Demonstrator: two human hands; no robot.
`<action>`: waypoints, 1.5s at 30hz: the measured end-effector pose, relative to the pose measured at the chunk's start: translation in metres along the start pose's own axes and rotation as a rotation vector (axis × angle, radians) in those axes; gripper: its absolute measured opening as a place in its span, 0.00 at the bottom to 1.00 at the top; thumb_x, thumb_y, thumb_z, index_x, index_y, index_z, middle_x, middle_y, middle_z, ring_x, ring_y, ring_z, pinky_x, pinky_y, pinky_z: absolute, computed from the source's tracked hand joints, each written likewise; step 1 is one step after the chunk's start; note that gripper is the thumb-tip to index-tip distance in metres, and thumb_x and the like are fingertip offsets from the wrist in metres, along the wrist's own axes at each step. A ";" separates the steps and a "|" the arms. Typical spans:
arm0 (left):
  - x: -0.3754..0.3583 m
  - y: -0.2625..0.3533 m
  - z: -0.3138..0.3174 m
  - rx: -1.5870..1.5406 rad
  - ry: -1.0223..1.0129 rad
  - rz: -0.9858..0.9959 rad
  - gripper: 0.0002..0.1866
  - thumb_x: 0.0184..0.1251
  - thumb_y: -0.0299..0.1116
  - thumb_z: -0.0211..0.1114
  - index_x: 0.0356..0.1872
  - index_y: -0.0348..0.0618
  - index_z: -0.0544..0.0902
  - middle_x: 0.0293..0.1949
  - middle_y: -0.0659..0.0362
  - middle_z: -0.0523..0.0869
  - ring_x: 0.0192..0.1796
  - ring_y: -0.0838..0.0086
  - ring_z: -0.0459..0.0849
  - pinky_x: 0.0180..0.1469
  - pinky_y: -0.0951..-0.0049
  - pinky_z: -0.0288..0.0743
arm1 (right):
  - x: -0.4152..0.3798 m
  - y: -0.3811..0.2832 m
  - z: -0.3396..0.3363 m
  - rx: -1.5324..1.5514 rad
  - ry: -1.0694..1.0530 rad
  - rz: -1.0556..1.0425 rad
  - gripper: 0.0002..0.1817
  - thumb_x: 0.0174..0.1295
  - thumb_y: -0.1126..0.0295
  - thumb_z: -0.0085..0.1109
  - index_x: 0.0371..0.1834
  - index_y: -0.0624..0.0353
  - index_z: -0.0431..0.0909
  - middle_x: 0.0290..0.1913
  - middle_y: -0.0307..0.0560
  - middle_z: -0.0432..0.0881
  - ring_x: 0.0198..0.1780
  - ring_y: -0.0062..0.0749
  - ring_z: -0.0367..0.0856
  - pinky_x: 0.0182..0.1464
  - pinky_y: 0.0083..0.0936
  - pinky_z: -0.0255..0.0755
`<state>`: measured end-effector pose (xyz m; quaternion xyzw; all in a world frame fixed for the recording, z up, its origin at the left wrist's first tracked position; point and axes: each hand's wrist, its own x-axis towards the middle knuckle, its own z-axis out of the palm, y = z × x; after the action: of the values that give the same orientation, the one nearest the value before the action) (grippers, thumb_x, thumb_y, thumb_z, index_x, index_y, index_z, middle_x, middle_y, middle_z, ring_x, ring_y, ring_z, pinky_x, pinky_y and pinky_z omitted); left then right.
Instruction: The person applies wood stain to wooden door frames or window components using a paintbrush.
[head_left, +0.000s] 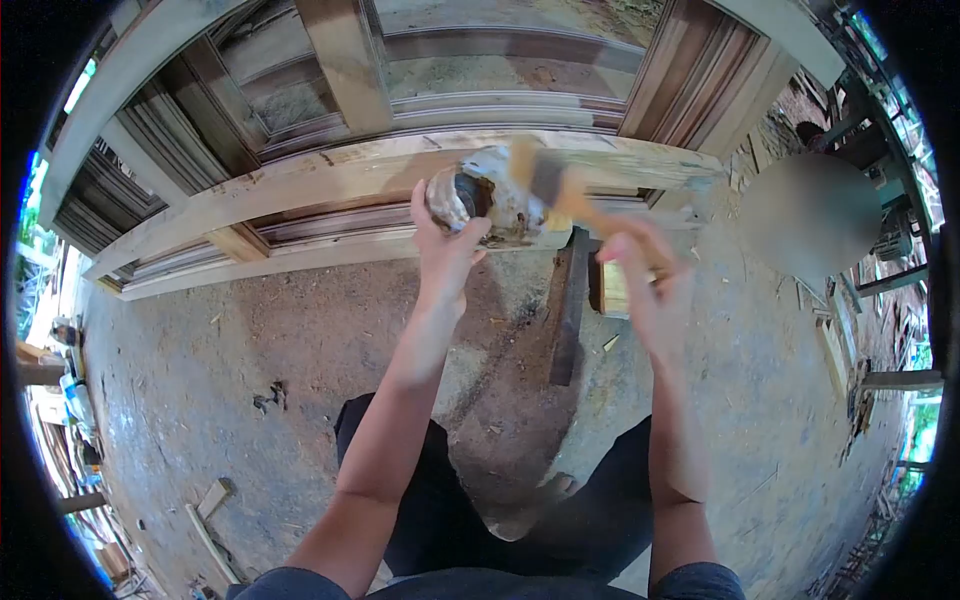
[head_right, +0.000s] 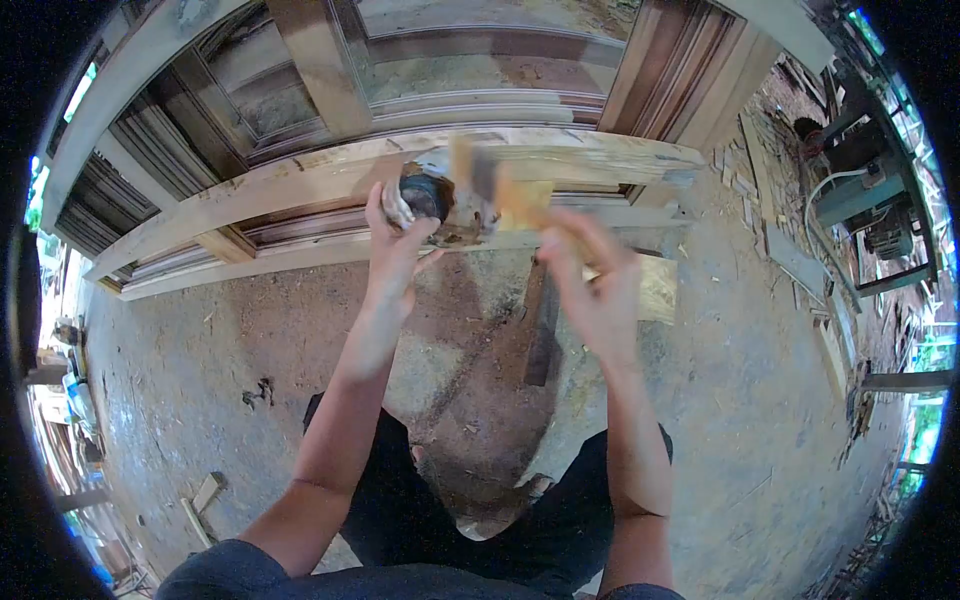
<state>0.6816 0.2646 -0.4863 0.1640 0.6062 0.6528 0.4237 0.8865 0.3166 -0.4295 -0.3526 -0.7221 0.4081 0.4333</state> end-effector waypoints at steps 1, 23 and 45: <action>0.002 -0.004 0.003 0.095 -0.017 0.010 0.47 0.56 0.28 0.66 0.73 0.63 0.45 0.65 0.57 0.64 0.59 0.65 0.73 0.52 0.56 0.76 | -0.002 0.000 0.001 -0.006 -0.001 -0.004 0.13 0.64 0.66 0.59 0.48 0.61 0.80 0.35 0.40 0.84 0.34 0.24 0.80 0.35 0.22 0.73; -0.021 -0.034 0.004 -0.509 -0.120 -0.421 0.38 0.56 0.31 0.64 0.64 0.66 0.54 0.61 0.58 0.64 0.61 0.57 0.71 0.55 0.47 0.75 | -0.020 0.103 -0.041 0.351 0.667 0.356 0.19 0.69 0.61 0.52 0.55 0.64 0.77 0.41 0.44 0.82 0.44 0.24 0.80 0.38 0.23 0.77; -0.116 0.028 -0.095 -0.519 0.145 -0.368 0.28 0.59 0.41 0.62 0.61 0.49 0.69 0.61 0.54 0.72 0.62 0.58 0.71 0.61 0.54 0.72 | 0.001 0.141 0.045 0.691 0.582 0.523 0.16 0.65 0.69 0.48 0.52 0.62 0.77 0.33 0.40 0.81 0.25 0.16 0.71 0.26 0.15 0.67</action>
<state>0.6706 0.1183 -0.4453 -0.1087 0.4676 0.7079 0.5181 0.8667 0.3635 -0.5682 -0.4565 -0.2826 0.6023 0.5907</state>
